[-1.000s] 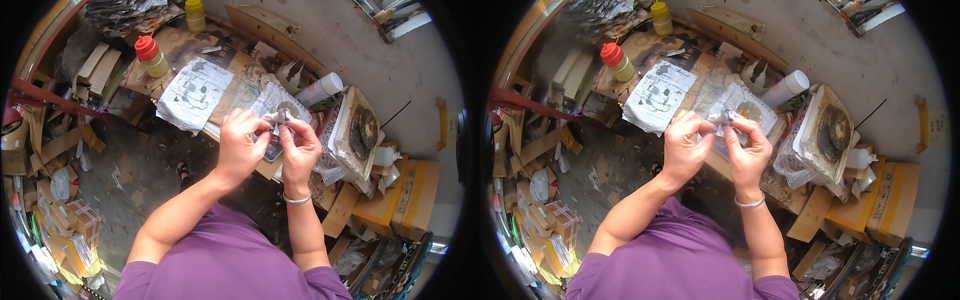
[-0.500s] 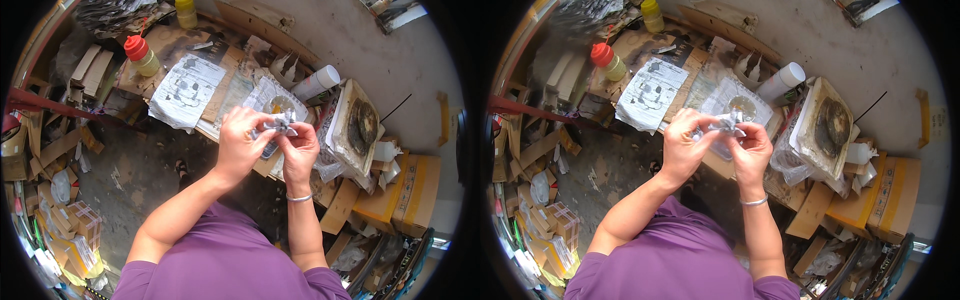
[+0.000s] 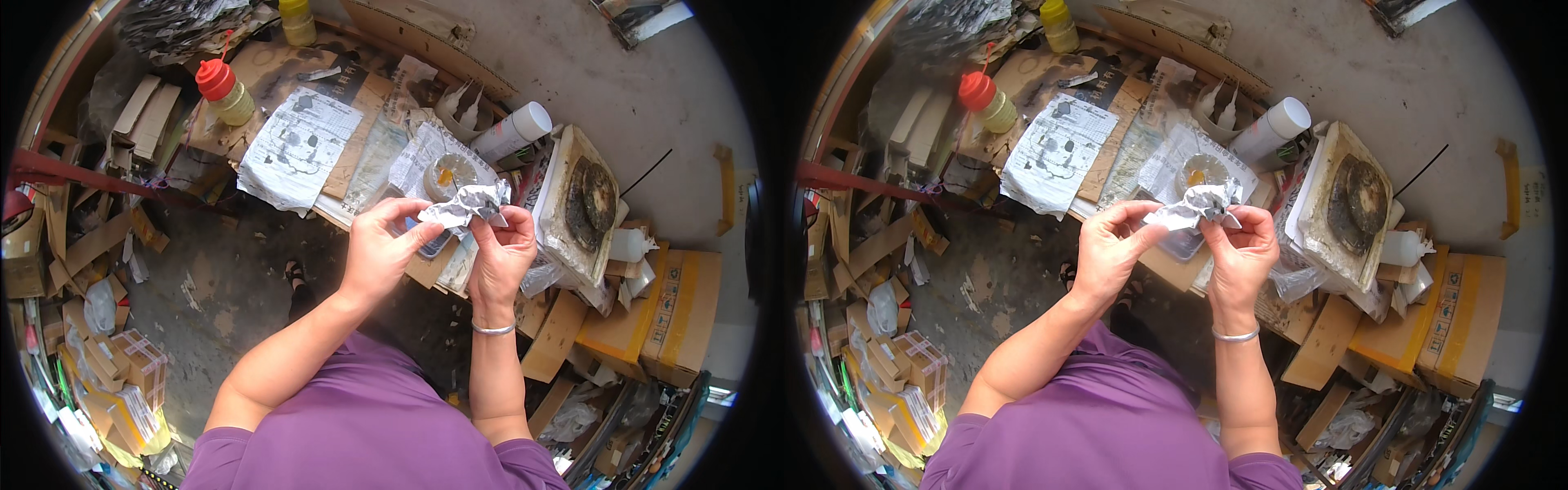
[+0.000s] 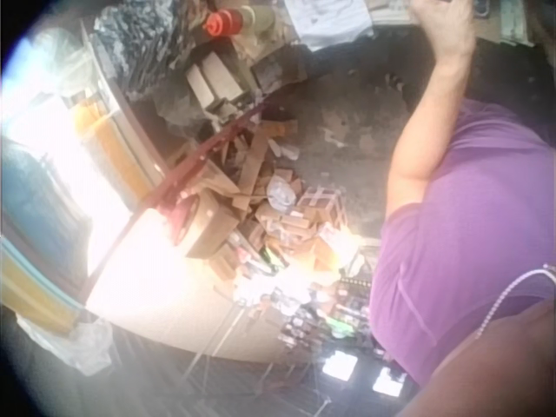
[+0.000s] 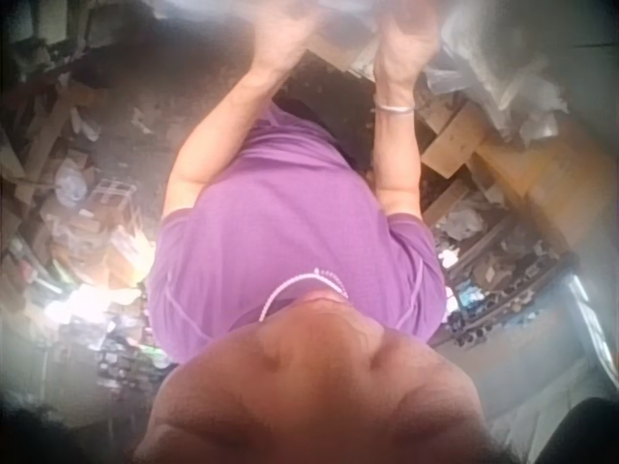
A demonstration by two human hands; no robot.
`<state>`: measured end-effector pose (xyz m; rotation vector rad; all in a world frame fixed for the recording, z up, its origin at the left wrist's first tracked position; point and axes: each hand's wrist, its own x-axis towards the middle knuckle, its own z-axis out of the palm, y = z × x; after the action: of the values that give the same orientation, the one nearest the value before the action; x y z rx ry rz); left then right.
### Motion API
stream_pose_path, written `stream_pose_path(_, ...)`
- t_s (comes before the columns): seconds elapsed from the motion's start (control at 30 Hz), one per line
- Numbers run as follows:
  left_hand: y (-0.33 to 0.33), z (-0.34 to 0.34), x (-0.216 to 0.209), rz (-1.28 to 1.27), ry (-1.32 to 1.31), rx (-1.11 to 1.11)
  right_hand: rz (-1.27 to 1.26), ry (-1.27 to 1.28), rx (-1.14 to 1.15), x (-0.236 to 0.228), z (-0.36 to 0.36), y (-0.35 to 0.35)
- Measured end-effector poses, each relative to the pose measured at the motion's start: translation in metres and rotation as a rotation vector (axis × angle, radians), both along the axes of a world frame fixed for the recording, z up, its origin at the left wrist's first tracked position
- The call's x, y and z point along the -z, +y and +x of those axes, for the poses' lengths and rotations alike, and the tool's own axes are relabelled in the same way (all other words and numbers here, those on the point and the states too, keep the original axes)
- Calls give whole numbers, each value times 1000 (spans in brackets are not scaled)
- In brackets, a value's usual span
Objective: The person pours a yellow liquid from a bottle into a small container on a digital scale, then adds a white liquid from another bottle. They use a small tool to stir the mixture in the container.
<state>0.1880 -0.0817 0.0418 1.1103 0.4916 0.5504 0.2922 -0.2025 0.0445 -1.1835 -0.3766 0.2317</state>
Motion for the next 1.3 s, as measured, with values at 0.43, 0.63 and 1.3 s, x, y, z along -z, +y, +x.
stream_pose_path(0.43,-9,-5,35,27,76,70,-298,-159,69,16,48,-29)
stream_pose_path(0.63,9,-49,68,66,274,-1,-682,-591,206,34,73,-1)
stream_pose_path(1.3,40,-125,113,23,409,-249,-1014,-1167,-53,14,79,38)
